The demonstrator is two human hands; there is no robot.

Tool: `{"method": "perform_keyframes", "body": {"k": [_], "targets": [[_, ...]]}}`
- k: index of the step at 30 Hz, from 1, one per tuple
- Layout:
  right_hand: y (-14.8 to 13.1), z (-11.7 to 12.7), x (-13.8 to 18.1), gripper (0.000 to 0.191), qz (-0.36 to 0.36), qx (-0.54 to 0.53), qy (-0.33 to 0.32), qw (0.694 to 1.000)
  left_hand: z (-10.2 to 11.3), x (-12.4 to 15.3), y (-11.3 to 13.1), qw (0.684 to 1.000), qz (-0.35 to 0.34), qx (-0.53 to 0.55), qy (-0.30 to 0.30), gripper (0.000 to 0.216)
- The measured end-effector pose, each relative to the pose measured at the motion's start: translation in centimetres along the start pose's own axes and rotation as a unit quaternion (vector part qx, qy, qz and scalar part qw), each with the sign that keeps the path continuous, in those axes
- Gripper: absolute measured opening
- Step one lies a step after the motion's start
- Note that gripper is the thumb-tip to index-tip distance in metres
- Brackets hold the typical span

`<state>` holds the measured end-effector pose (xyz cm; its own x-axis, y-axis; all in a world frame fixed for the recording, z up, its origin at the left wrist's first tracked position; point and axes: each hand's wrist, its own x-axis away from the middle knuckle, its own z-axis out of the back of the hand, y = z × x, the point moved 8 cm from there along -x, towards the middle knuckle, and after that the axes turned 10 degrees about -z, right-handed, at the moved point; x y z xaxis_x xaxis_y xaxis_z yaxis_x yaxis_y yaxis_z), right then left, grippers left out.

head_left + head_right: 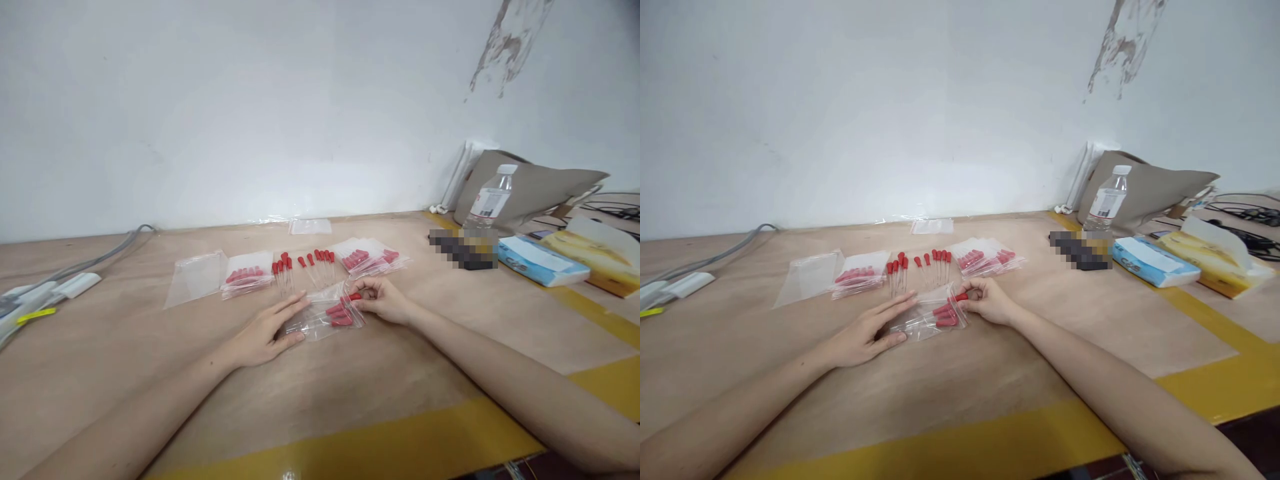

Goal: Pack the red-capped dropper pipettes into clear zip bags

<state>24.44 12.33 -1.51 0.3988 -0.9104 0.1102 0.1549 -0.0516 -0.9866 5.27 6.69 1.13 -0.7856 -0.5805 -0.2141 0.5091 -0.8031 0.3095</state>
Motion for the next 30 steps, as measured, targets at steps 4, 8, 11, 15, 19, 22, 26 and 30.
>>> {"method": "perform_keyframes", "body": {"k": [4,8,11,15,19,22,26,30], "targets": [[0.2,0.4,-0.6,0.034,-0.040,0.009,-0.031,0.999,0.0,0.0,0.0,1.000,-0.007,0.002,0.005,0.053],[0.0,0.5,-0.9,0.030,-0.014,0.028,-0.006,0.999,-0.1,0.0,0.0,1.000,-0.009,0.004,0.004,0.052],[-0.3,-0.3,-1.2,0.027,0.030,0.080,0.020,0.996,0.0,0.0,0.0,1.000,-0.011,0.007,0.005,0.051],[-1.0,-1.1,-1.2,0.024,0.069,0.215,0.040,0.973,0.0,0.1,0.0,1.000,-0.011,0.009,0.007,0.052],[-1.9,-1.6,-0.6,0.024,0.107,0.264,-0.001,0.958,-0.2,0.1,-0.1,1.000,-0.010,0.007,0.002,0.052],[-1.3,-0.7,-0.9,0.022,0.074,0.217,0.016,0.973,-0.1,0.0,0.0,1.000,-0.009,0.002,-0.003,0.051],[-0.3,0.6,-1.2,0.017,0.047,0.224,0.126,0.965,0.1,-0.1,0.2,1.000,-0.011,0.005,0.002,0.052],[-1.3,-0.3,-0.7,0.011,0.120,0.298,0.161,0.933,0.1,-0.1,0.2,1.000,-0.013,0.006,0.006,0.051]]}}
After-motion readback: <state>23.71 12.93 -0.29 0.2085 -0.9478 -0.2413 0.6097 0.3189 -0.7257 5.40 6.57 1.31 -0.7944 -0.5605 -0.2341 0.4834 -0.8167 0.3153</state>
